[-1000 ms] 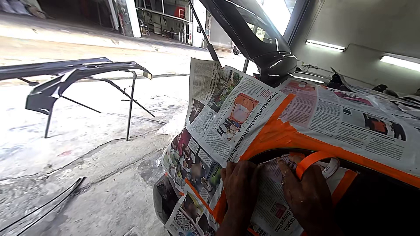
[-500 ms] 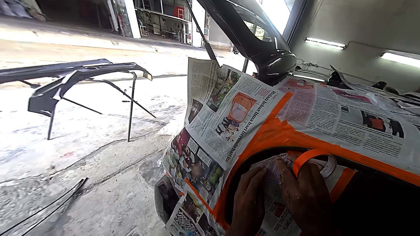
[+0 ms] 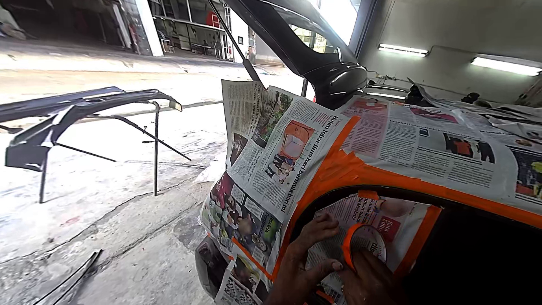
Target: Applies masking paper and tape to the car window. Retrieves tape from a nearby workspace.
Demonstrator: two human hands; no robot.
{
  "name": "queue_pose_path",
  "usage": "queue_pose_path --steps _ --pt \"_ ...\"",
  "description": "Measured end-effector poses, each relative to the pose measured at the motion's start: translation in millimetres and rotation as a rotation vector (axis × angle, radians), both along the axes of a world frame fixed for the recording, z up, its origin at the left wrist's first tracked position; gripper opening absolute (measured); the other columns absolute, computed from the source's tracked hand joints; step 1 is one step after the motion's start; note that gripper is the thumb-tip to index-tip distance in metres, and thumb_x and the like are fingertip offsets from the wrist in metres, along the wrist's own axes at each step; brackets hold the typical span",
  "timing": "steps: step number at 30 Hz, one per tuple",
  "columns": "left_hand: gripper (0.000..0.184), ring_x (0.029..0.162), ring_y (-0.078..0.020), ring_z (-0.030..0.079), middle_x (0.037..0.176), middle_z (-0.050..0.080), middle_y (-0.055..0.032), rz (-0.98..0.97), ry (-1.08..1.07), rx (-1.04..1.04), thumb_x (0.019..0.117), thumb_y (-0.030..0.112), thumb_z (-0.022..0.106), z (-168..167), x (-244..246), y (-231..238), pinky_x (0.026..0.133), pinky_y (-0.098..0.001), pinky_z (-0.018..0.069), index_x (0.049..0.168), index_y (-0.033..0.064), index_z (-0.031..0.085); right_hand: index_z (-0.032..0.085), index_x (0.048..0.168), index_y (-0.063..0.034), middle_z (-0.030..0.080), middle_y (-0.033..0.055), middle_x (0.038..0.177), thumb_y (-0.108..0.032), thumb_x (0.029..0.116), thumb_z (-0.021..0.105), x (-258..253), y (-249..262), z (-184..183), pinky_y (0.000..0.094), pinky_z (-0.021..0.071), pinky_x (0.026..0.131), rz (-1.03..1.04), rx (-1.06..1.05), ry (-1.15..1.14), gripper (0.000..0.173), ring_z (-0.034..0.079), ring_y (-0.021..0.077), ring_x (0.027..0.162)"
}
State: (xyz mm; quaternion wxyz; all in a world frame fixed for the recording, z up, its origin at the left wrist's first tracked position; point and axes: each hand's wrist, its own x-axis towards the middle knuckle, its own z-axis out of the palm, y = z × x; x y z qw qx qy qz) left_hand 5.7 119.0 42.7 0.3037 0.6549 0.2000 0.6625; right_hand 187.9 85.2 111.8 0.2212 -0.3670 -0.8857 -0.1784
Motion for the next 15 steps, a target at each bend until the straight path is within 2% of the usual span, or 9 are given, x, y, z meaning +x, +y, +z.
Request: queue_pose_path --steps 4,6,8,10,12,15 --pt "0.029 0.142 -0.0405 0.045 0.134 0.067 -0.0105 0.078 0.032 -0.007 0.0941 0.029 0.074 0.9 3.7 -1.7 0.121 -0.0573 0.0331 0.12 0.0162 0.075 0.075 0.086 -0.0125 0.067 0.0103 0.091 -0.009 0.0882 0.063 -6.3 -2.8 -7.2 0.0324 0.0557 0.067 -0.033 -0.024 -0.03 0.013 0.066 0.0246 0.081" --pt "0.017 0.14 -0.041 0.047 0.129 0.069 -0.0105 0.078 -0.013 0.002 0.0927 0.026 0.076 0.7 5.5 0.7 0.121 -0.0561 0.0338 0.107 0.0167 0.078 0.076 0.088 -0.013 0.069 0.0112 0.092 -0.01 0.0884 0.063 -9.7 -4.9 -9.0 0.033 0.0567 0.068 -0.058 -0.04 -0.028 0.013 0.067 0.0253 0.082" --pt "0.008 0.141 -0.0412 0.046 0.13 0.068 -0.0124 0.05 -0.049 -0.008 0.0928 0.023 0.076 -0.5 5.6 3.4 0.122 -0.0557 0.0336 0.095 0.0153 0.075 0.075 0.091 -0.0119 0.067 0.0104 0.087 -0.01 0.0894 0.062 -13.1 -8.1 -8.8 0.0328 0.0562 0.066 -0.078 -0.056 0.008 0.013 0.067 0.0242 0.078" --pt "0.011 0.14 -0.0389 0.047 0.132 0.066 -0.0144 0.032 -0.075 -0.049 0.0953 0.023 0.073 -2.1 5.4 6.1 0.121 -0.0543 0.0351 0.093 0.0126 0.074 0.076 0.1 -0.0081 0.065 0.0112 0.082 -0.009 0.093 0.062 -18.9 -17.6 -3.2 0.0334 0.0563 0.064 -0.104 -0.122 0.089 0.016 0.066 0.0242 0.072" --pt "0.012 0.136 -0.035 0.052 0.131 0.066 -0.0151 0.022 -0.103 -0.102 0.0969 0.022 0.071 -1.7 5.9 8.2 0.118 -0.0512 0.0396 0.095 0.0103 0.073 0.075 0.113 -0.0056 0.068 0.0126 0.082 -0.009 0.0978 0.059 -26.6 -30.0 4.5 0.0348 0.0578 0.063 -0.167 -0.195 0.181 0.022 0.068 0.0243 0.069" --pt "0.012 0.134 -0.0322 0.054 0.132 0.065 -0.0162 -0.029 -0.135 -0.134 0.0971 0.021 0.07 -1.4 3.4 10.5 0.115 -0.0478 0.0425 0.095 0.0089 0.071 0.071 0.121 -0.0016 0.066 0.0109 0.072 -0.005 0.0973 0.058 -38.3 -36.2 6.3 0.0343 0.0542 0.052 -0.286 -0.133 0.258 0.027 0.064 0.0226 0.057"
